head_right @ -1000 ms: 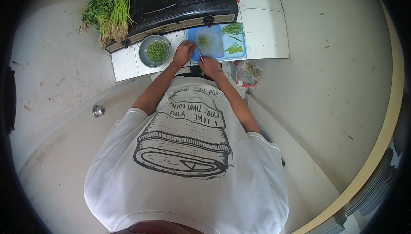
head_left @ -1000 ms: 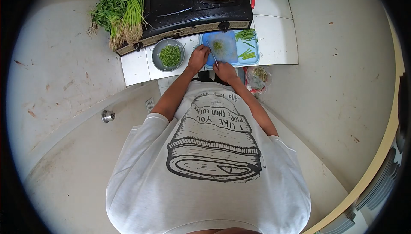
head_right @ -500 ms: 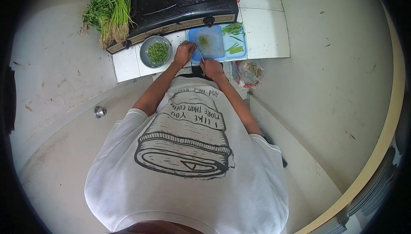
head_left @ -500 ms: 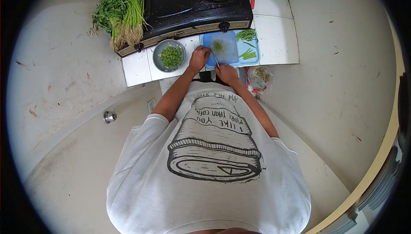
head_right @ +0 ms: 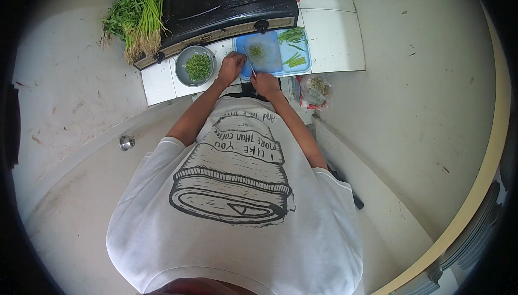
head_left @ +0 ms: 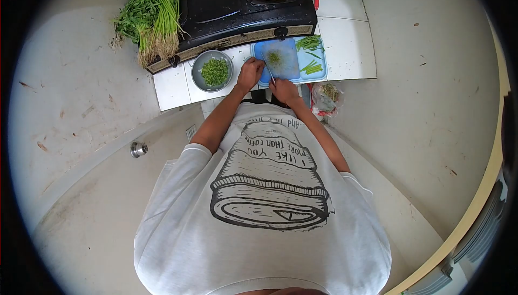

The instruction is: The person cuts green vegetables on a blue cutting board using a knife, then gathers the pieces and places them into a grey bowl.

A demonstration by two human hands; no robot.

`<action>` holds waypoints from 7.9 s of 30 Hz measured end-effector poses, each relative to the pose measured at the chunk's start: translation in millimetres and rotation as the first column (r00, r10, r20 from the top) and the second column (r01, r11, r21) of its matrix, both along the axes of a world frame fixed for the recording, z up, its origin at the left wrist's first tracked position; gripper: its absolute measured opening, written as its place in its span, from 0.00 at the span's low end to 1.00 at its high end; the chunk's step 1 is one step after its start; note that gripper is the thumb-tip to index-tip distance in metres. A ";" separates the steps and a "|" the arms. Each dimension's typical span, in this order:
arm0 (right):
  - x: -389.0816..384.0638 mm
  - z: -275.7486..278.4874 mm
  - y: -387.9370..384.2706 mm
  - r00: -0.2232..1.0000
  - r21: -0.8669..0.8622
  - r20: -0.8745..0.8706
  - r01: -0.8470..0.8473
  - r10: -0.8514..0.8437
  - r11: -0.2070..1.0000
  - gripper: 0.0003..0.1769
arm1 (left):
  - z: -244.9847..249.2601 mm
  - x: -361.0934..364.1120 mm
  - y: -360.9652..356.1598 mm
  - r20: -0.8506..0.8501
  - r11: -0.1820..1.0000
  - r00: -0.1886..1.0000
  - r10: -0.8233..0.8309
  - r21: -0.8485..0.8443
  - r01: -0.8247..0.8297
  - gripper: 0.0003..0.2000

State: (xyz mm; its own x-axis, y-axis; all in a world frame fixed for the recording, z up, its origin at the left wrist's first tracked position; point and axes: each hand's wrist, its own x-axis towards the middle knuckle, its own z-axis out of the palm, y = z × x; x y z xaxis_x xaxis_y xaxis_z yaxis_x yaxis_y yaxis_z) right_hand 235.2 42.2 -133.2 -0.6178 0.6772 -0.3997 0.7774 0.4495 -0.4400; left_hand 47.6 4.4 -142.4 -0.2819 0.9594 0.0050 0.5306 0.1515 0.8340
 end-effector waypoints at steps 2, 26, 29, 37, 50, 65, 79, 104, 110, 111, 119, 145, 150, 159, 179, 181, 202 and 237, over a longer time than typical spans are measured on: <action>1.8 0.5 0.0 1.000 -0.013 0.025 -0.015 0.015 1.000 0.30 | 0.7 -0.2 -0.1 -0.023 0.999 1.000 -0.011 0.031 0.011 0.07; 13.2 18.4 -13.6 0.996 -0.025 0.084 0.018 -0.016 1.000 0.27 | 4.2 1.7 -1.2 0.007 1.000 1.000 -0.005 0.010 0.005 0.07; 9.2 14.1 -7.8 0.995 -0.060 0.099 0.006 0.000 0.998 0.25 | -6.3 1.5 -0.3 -0.096 0.996 0.995 -0.005 0.083 0.013 0.07; 14.7 26.3 -15.4 0.993 -0.032 0.117 0.005 -0.001 0.999 0.26 | -5.0 4.0 -1.7 -0.014 0.999 0.999 0.029 0.033 -0.029 0.07; 12.8 24.1 -16.3 0.993 -0.059 0.114 0.009 -0.003 0.998 0.27 | -8.1 6.9 -3.5 -0.027 0.999 0.998 0.049 0.025 -0.048 0.07; 19.5 38.4 -15.5 0.997 -0.145 0.078 0.038 -0.027 0.989 0.28 | -2.2 7.2 -4.6 -0.061 0.999 0.997 0.050 0.025 -0.048 0.07; 12.5 6.7 -6.2 0.999 -0.114 0.023 -0.034 0.037 0.993 0.31 | -0.3 7.8 -4.1 -0.031 0.999 0.999 0.043 0.021 -0.042 0.07; 7.0 13.9 -2.1 0.987 -0.173 -0.163 -0.013 -0.016 0.985 0.29 | 0.5 6.0 -4.3 -0.073 0.996 0.997 0.022 0.089 -0.016 0.06; -21.0 17.9 7.8 0.991 -0.044 -0.133 -0.016 0.010 0.999 0.29 | -1.8 6.2 -4.3 -0.079 0.993 0.996 0.033 0.114 -0.024 0.06; -20.5 13.3 7.5 0.991 -0.013 -0.128 -0.027 0.025 1.000 0.29 | -1.4 6.5 -3.8 -0.079 0.993 0.996 0.033 0.115 -0.024 0.06; -9.2 -0.8 -3.1 0.997 0.031 -0.059 -0.054 0.056 0.998 0.30 | 3.6 6.1 -4.2 -0.007 0.998 0.999 0.038 0.048 -0.037 0.06; -32.2 7.6 8.5 0.991 0.133 0.003 -0.134 0.135 0.982 0.22 | 1.5 4.9 -5.4 -0.087 0.996 0.996 0.023 0.092 -0.015 0.06; -22.6 17.8 3.2 0.995 0.116 0.020 -0.102 0.100 0.988 0.21 | 2.7 5.9 -7.3 -0.080 0.994 0.996 0.026 0.109 -0.018 0.06; -10.7 22.6 5.5 1.000 0.068 0.018 -0.023 0.022 0.997 0.23 | 0.2 5.0 -9.6 -0.080 0.993 0.997 0.017 0.119 -0.008 0.05; -31.1 15.1 12.5 0.992 0.183 0.016 -0.129 0.128 0.975 0.20 | 4.1 -0.9 -12.1 -0.110 0.992 0.992 -0.062 0.099 0.073 0.07; -36.4 11.0 15.7 0.989 0.181 0.036 -0.148 0.144 0.972 0.19 | 6.3 -0.6 -12.6 -0.115 0.994 0.992 -0.061 0.086 0.071 0.07; -27.4 13.3 6.0 0.993 0.152 0.037 -0.119 0.114 0.981 0.19 | 5.2 1.7 -11.8 -0.095 0.995 0.995 -0.037 0.089 0.046 0.06; -6.3 11.6 5.6 0.992 0.149 -0.048 -0.106 0.114 0.983 0.19 | 1.6 0.7 -14.9 -0.166 0.980 0.978 -0.126 0.134 0.150 0.06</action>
State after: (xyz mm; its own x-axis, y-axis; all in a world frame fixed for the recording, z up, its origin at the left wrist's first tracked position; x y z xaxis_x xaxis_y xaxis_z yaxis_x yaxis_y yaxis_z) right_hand 228.9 47.9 -121.6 -0.7105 0.6521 -0.2644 0.6955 0.5936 -0.4048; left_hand 48.3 -10.5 -140.8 -0.1314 0.9747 0.1809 0.6633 -0.0492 0.7467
